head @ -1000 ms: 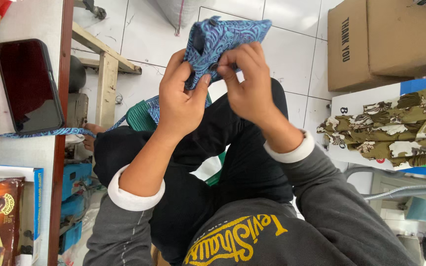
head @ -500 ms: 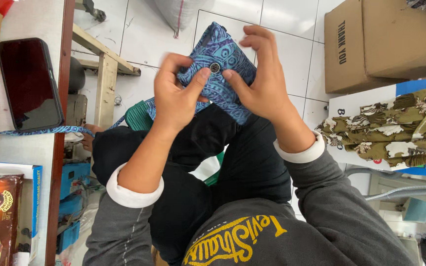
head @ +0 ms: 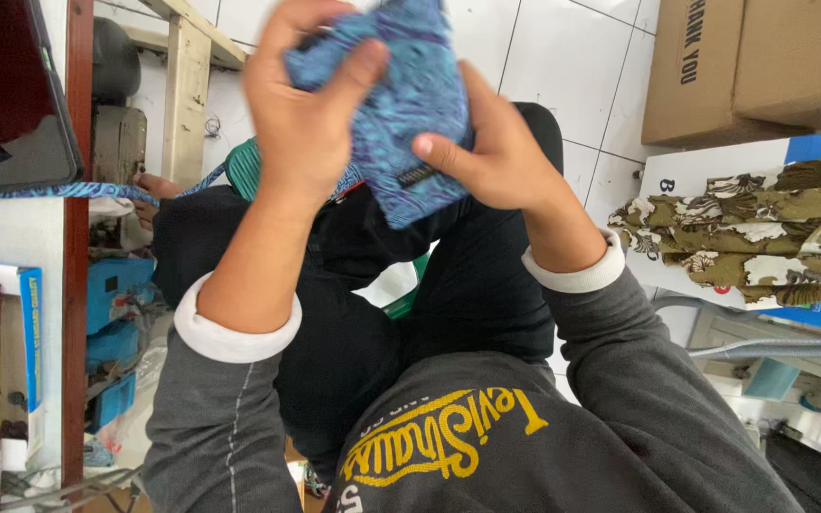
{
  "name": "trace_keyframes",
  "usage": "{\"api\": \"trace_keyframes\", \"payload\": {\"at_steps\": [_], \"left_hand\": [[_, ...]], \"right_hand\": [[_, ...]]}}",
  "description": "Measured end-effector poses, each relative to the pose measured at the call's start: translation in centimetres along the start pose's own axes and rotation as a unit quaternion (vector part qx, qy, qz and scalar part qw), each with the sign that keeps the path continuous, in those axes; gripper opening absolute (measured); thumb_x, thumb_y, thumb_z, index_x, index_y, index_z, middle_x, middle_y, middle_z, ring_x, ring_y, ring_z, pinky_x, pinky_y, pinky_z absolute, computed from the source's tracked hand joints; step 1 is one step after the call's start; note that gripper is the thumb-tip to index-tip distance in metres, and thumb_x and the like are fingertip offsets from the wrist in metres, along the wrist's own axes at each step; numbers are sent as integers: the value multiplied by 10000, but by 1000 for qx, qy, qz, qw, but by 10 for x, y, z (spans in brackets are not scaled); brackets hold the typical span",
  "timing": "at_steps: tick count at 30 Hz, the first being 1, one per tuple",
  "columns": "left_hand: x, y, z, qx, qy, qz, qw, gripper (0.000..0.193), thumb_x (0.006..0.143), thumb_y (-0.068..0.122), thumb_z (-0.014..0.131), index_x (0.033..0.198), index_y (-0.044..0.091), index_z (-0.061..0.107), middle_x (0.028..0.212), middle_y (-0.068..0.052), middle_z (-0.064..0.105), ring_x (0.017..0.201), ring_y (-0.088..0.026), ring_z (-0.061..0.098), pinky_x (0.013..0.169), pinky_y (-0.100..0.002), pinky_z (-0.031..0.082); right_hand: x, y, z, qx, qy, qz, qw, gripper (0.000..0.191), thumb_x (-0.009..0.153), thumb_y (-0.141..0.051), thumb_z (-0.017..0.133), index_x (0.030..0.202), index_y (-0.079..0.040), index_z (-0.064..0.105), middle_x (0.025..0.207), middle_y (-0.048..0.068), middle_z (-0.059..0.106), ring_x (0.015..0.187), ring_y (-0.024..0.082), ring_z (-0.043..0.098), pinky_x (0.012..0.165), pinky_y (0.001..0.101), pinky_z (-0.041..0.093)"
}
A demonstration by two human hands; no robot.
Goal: The person is sewing a blue patterned fabric pouch by hand. They are threading a needle and stitching the edges of the pouch, occasionally adjusting the fabric and pulling the thread through.
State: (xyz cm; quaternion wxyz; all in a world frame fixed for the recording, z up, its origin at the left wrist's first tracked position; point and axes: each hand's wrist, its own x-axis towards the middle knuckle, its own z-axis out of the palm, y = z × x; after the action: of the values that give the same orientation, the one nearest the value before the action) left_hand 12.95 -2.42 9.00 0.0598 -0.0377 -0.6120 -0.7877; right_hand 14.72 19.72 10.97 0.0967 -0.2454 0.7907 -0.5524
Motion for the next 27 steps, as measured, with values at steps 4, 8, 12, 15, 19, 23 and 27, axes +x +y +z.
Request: {"api": "trace_keyframes", "payload": {"at_steps": [4, 8, 12, 15, 19, 23, 27], "left_hand": [[11, -4, -8, 15, 60, 97, 993, 281, 1074, 141, 832, 1249, 9, 655, 1212, -77, 655, 1094, -126, 595, 1004, -262, 475], [8, -18, 3, -84, -44, 115, 989, 589, 1078, 283, 721, 1495, 156, 327, 1432, -58, 583, 1220, -124, 578, 1012, -283, 492], [6, -27, 11, -49, 9, -17, 999, 551, 1191, 275, 604, 1558, 102, 231, 1534, -99, 535, 1315, -194, 602, 1053, -335, 514], [10, -28, 14, -41, 12, -52, 998, 516, 1184, 240, 594, 1550, 89, 263, 1499, -121, 553, 1269, -215, 618, 1016, -354, 535], [10, -30, 28, -24, 10, -67, 997, 513, 1168, 209, 603, 1561, 96, 293, 1486, -119, 549, 1230, -225, 631, 976, -368, 540], [10, -39, 46, 5, 12, -93, 996, 485, 1172, 185, 587, 1552, 102, 298, 1458, -112, 550, 1182, -220, 650, 933, -352, 543], [14, -48, 64, 6, 17, -129, 991, 442, 1125, 146, 575, 1496, 96, 339, 1417, -105, 561, 1094, -202, 647, 852, -332, 537]], "right_hand": [[1, 0, -6, 88, -75, 103, 988, 370, 1101, -215, 583, 1326, 63, 486, 975, 118, 714, 755, 137, 737, 637, 278, 633], [-16, 23, -52, 144, -29, 110, 983, 331, 1104, -136, 523, 1383, 33, 463, 899, 110, 656, 653, 127, 670, 593, 275, 587], [-20, 76, -141, 251, 240, -5, 938, 189, 1183, -160, 504, 1316, -26, 491, 1136, 116, 673, 895, 217, 707, 759, 361, 623], [-40, 104, -166, 291, 399, 66, 867, 240, 1115, -172, 579, 1305, -47, 501, 1058, 113, 673, 862, 223, 700, 795, 402, 635], [-115, 133, -124, -212, 147, 523, 812, 409, 1098, -342, 530, 959, -26, 750, 840, 66, 725, 783, 186, 696, 714, 350, 531], [-183, 145, -73, 118, 207, 709, 664, 359, 1069, -309, 569, 925, -15, 717, 799, 75, 692, 746, 198, 677, 675, 367, 520], [-195, 147, -82, 251, 301, 719, 574, 319, 1041, -275, 609, 892, -4, 684, 758, 84, 659, 709, 211, 658, 637, 383, 509]]}}
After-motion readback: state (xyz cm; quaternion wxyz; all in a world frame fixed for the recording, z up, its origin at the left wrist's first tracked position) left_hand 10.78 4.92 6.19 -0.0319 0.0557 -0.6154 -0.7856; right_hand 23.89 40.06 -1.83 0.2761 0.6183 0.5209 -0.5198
